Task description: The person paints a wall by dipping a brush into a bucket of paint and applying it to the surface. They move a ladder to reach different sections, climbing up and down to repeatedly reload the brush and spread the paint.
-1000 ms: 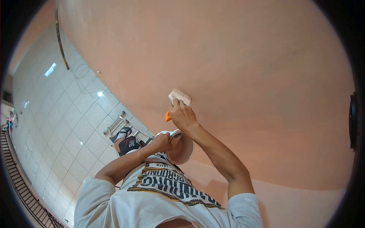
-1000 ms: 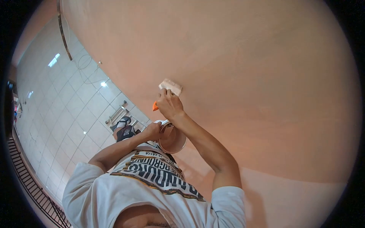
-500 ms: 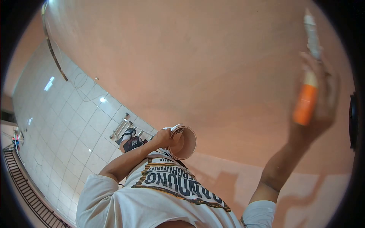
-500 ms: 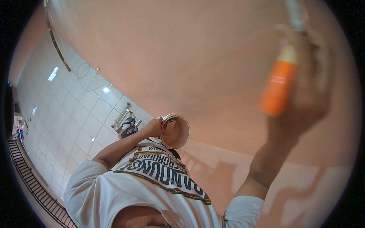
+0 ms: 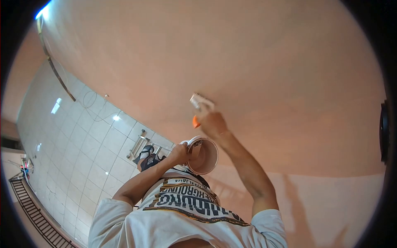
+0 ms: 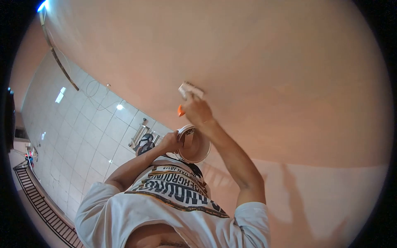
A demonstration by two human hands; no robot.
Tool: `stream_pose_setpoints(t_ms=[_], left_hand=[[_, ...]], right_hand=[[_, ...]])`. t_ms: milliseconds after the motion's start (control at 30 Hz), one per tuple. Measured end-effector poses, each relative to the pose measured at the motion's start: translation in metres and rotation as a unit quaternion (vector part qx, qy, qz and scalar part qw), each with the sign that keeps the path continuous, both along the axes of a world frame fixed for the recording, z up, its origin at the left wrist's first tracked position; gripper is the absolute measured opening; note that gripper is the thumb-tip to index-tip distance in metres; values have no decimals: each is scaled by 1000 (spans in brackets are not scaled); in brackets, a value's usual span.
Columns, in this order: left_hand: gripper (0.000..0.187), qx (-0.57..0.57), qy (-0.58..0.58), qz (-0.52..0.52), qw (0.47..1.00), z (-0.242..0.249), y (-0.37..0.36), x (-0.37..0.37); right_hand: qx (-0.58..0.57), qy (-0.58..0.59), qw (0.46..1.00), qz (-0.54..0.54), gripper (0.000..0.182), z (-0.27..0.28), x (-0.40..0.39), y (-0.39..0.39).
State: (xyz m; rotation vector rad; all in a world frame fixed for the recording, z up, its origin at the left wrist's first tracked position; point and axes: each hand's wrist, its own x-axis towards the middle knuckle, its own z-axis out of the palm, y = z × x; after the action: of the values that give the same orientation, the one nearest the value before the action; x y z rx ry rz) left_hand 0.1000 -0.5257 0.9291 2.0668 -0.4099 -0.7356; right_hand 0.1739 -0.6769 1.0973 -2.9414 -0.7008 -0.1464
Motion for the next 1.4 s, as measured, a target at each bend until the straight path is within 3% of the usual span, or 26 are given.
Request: stream_pose_setpoints(t_ms=[67,100,200,233,333,400,467,533,633,733,833,900,933,1000,1067,1167,1233,1300,1400], left_hand=[[34,2,3,2,1000,2,-1,0],[32,-11,-4,3,1000,11,2,0],[49,9,93,-2,996,24,4,5],[48,10,81,-4,997,22,3,1],[46,5,17,-2,1000,9,-1,2],[46,-13,-51,12,999,-17,-6,-2],[47,-27,-15,12,999,-8,-1,-2],[49,-21,18,10,1000,5,3,-1],[54,8,40,1,999,16,5,1],[49,9,18,11,1000,19,5,0],[38,-8,-7,23,1000,16,5,-5],[37,-14,-37,21,999,-6,1,-5],[37,-15,-23,23,999,-4,3,-4],[36,-19,9,23,1000,2,3,-4],[37,-23,1,30,999,-12,-1,-8],[37,-21,-4,21,1000,-12,0,-5],[38,-14,-6,17,1000,-6,2,-4],[38,-16,26,26,999,5,5,-4],[39,-11,4,26,1000,0,4,-6]], right_hand=[[39,-75,996,18,19,67,7,1],[7,-111,994,17,21,111,2,5],[-26,-339,940,29,24,215,-20,25],[-30,-422,906,37,24,233,-22,31],[-165,-508,846,-6,26,252,-14,42],[-132,-485,864,-34,25,216,0,46],[-211,-431,875,-60,24,155,13,52],[-246,-347,905,22,26,73,20,59],[-183,-144,964,126,21,-17,31,78],[-49,31,994,93,21,-31,47,87],[11,46,998,38,24,37,69,73],[38,-39,998,-25,29,121,56,73],[-3,-187,981,58,26,155,48,67],[-38,-366,925,98,23,215,31,70],[-25,-429,903,14,22,231,20,81],[-176,-485,857,14,20,193,32,87],[-256,-407,876,-35,22,128,45,97],[-327,-361,873,23,27,47,56,97],[-241,-207,942,110,19,-41,58,108]])
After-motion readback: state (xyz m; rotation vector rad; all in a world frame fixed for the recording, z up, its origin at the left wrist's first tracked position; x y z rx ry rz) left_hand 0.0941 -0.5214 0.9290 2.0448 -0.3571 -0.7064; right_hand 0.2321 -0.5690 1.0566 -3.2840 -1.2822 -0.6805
